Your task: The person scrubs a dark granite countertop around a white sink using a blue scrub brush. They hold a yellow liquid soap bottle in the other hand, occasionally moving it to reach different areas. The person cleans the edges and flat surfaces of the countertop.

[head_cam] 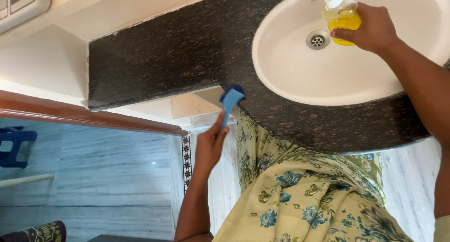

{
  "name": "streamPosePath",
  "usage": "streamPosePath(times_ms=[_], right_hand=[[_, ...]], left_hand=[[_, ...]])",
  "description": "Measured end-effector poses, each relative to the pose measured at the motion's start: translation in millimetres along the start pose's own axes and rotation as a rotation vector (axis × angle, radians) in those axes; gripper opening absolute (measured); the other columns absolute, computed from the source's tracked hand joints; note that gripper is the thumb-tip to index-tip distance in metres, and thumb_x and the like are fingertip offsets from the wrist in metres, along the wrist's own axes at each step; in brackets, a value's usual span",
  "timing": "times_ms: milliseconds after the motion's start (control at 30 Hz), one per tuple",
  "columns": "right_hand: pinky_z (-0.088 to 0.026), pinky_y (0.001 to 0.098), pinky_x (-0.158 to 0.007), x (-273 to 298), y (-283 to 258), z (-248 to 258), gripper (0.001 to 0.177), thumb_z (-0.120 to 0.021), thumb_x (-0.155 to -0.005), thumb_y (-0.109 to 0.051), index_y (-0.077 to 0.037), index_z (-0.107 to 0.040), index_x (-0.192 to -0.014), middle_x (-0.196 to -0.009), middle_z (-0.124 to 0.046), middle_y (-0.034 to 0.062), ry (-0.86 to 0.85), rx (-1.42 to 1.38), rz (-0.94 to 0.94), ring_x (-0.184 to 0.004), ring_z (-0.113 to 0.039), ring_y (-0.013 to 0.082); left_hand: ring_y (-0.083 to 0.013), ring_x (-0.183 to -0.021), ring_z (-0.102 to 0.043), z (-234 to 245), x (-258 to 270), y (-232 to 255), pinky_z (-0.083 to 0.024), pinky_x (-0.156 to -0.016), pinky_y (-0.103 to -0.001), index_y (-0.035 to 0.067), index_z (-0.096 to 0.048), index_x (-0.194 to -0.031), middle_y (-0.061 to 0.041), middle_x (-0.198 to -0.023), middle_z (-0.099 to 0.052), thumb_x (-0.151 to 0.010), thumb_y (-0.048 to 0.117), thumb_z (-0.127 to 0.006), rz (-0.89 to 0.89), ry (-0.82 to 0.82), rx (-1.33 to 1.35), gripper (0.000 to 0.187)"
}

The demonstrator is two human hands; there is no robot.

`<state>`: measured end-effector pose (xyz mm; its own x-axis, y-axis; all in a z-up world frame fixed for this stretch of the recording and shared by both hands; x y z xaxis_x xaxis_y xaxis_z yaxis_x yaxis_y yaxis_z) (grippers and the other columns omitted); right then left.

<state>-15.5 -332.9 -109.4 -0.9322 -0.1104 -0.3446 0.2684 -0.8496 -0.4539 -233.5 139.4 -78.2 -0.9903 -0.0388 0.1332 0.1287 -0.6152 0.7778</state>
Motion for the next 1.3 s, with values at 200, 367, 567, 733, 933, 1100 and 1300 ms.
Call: streamPosePath(times_ms=[200, 367, 567, 733, 933, 1100, 1300], right_hand=[[-0.059, 0.0442, -0.087, 0, 3, -3, 0.068, -0.089, -0.092, -0.046, 0.0, -0.067, -0.137, -0.116, -0.075, 0.0219, -0.009, -0.023, -0.017, -0.092, -0.074, 0.0326], [-0.06, 0.0443, -0.083, 1, 5, -5, 0.071, -0.088, -0.091, -0.046, 0.0, -0.066, -0.141, -0.113, -0.074, 0.023, -0.06, -0.05, -0.115, -0.089, -0.075, 0.0331], [-0.06, 0.0436, -0.083, 0, 5, -5, 0.069, -0.088, -0.093, -0.046, 0.001, -0.066, -0.138, -0.115, -0.074, 0.0236, -0.045, -0.02, -0.078, -0.089, -0.075, 0.0334], [-0.06, 0.0436, -0.083, 0, 10, -11, 0.068, -0.087, -0.093, -0.046, 0.001, -0.067, -0.137, -0.114, -0.074, 0.0237, -0.052, -0.077, -0.084, -0.091, -0.074, 0.0324], [-0.061, 0.044, -0.083, 0, 11, -15, 0.072, -0.086, -0.093, -0.049, 0.001, -0.065, -0.141, -0.107, -0.074, 0.0245, -0.07, -0.011, -0.089, -0.087, -0.075, 0.0341], [-0.06, 0.0443, -0.084, -3, 11, -8, 0.069, -0.087, -0.089, -0.048, -0.002, -0.068, -0.136, -0.109, -0.075, 0.0218, -0.037, -0.018, -0.064, -0.086, -0.074, 0.0329], [-0.06, 0.0435, -0.082, -1, 13, -5, 0.067, -0.087, -0.089, -0.048, -0.003, -0.069, -0.135, -0.107, -0.075, 0.0207, -0.027, -0.031, -0.083, -0.084, -0.074, 0.0318]], left_hand=[[0.0014, -0.065, -0.056, -28, 39, -17, -0.048, -0.06, -0.022, 0.02, -0.057, -0.151, 0.009, -0.079, -0.07, -0.104, 0.024, -0.067, -0.29, -0.125, 0.081, 0.048], [-0.002, -0.054, -0.038, -16, -7, -59, -0.031, -0.05, -0.023, 0.016, -0.055, -0.15, 0.006, -0.06, -0.049, -0.101, 0.024, -0.065, -0.093, 0.11, 0.276, 0.05], [-0.0009, -0.055, -0.039, -48, 26, -89, -0.032, -0.05, -0.021, 0.011, -0.055, -0.151, 0.008, -0.063, -0.05, -0.102, 0.024, -0.066, -0.086, -0.096, 0.468, 0.052], [-0.0026, -0.061, -0.045, -91, 74, -92, -0.04, -0.056, -0.023, 0.008, -0.056, -0.15, 0.004, -0.079, -0.062, -0.105, 0.023, -0.065, -0.25, -0.281, 0.55, 0.048], [-0.002, -0.056, -0.044, -94, 44, -119, -0.037, -0.052, -0.022, 0.005, -0.057, -0.15, 0.006, -0.067, -0.054, -0.107, 0.022, -0.062, -0.269, -0.093, 0.632, 0.047], [-0.0014, -0.042, -0.033, -62, -19, -130, -0.026, -0.037, -0.023, 0.002, -0.054, -0.148, 0.006, -0.057, -0.048, -0.103, 0.017, -0.058, -0.139, 0.201, 0.882, 0.047], [-0.0011, -0.045, -0.032, -64, -57, -116, -0.027, -0.041, -0.022, 0.004, -0.052, -0.151, 0.007, -0.058, -0.046, -0.106, 0.017, -0.057, -0.218, 0.328, 0.932, 0.047]])
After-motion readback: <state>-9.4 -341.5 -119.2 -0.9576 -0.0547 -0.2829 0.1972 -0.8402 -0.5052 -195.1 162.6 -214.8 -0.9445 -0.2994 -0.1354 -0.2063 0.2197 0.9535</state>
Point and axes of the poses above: each hand's wrist, its own x-axis away from the middle knuckle, its own z-axis out of the back of the hand, y = z × x, the point moved 5 cm from there along -x, towards the middle knuckle
